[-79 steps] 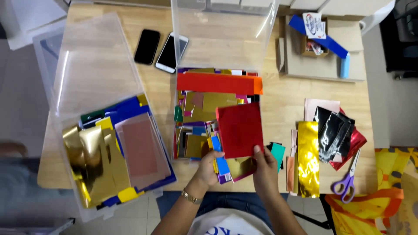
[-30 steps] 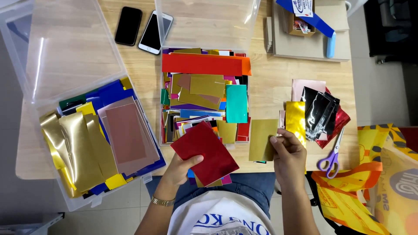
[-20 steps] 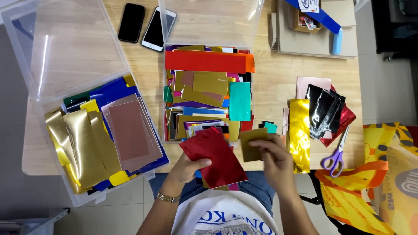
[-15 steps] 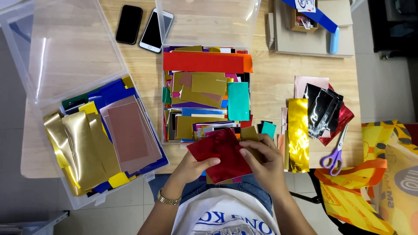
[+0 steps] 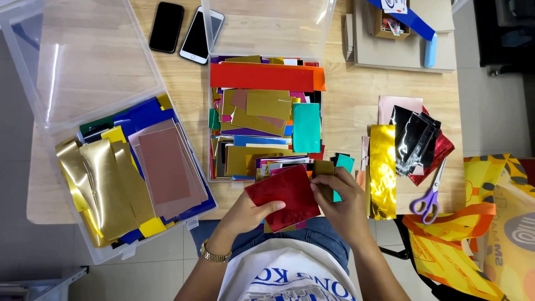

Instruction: Organizing and sorting various colored foil sheets into different piles and containers on a wooden table.

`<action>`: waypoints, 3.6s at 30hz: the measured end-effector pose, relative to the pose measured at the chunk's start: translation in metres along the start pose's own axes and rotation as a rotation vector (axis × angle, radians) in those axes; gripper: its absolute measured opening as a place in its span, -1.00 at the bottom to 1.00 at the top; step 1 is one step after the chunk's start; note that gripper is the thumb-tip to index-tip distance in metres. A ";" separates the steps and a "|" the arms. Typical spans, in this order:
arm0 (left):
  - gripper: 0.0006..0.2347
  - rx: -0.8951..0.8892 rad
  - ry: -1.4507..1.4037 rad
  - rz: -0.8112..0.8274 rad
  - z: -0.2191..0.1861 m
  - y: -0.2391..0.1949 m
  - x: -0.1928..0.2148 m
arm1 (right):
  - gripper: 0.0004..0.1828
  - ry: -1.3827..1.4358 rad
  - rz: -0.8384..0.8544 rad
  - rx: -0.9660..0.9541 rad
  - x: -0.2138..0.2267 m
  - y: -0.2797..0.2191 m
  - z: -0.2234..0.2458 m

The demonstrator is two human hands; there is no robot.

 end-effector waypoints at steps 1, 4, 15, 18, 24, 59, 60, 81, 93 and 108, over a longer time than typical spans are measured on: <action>-0.85 -0.007 0.020 0.009 0.000 0.000 0.000 | -0.91 -0.025 0.003 0.016 -0.002 0.000 -0.002; -0.84 0.004 0.020 0.000 -0.006 0.000 -0.005 | -0.86 -0.155 -0.021 0.114 -0.006 -0.006 -0.008; -0.81 -0.017 -0.116 -0.046 -0.001 0.001 -0.003 | -0.93 0.002 -0.046 -0.017 0.011 0.000 -0.016; -0.77 -0.027 -0.213 -0.091 0.009 0.004 0.000 | -0.84 0.080 0.069 -0.095 0.006 -0.006 -0.018; -0.65 0.006 -0.400 -0.089 0.041 0.017 -0.006 | -0.73 0.208 -0.019 -0.250 -0.005 -0.030 -0.060; -0.45 0.467 -0.954 -0.950 0.087 -0.102 0.102 | -0.54 0.379 -0.422 -0.665 -0.048 0.078 -0.244; -0.45 0.480 -0.941 -0.926 0.089 -0.099 0.102 | -0.48 0.397 -0.471 -0.664 -0.041 0.078 -0.250; -0.52 0.617 -0.964 -0.965 0.068 -0.075 0.118 | -0.36 -0.012 0.479 -0.061 -0.163 0.266 -0.154; -0.36 0.550 -0.957 -1.115 0.045 -0.087 0.126 | -0.62 -0.579 0.309 0.467 -0.251 0.251 -0.146; -0.44 0.117 -0.489 -0.675 -0.001 0.020 0.060 | -0.25 0.635 0.375 -0.322 -0.127 0.067 -0.014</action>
Point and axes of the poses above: each hand's wrist, its own y-axis towards the middle knuckle, its own x-axis out of the back of the hand, z = x × y, the point moved 4 cm from there along y, towards the middle knuckle, and after that the axes turned 11 degrees about x, right-handed, at the moved point
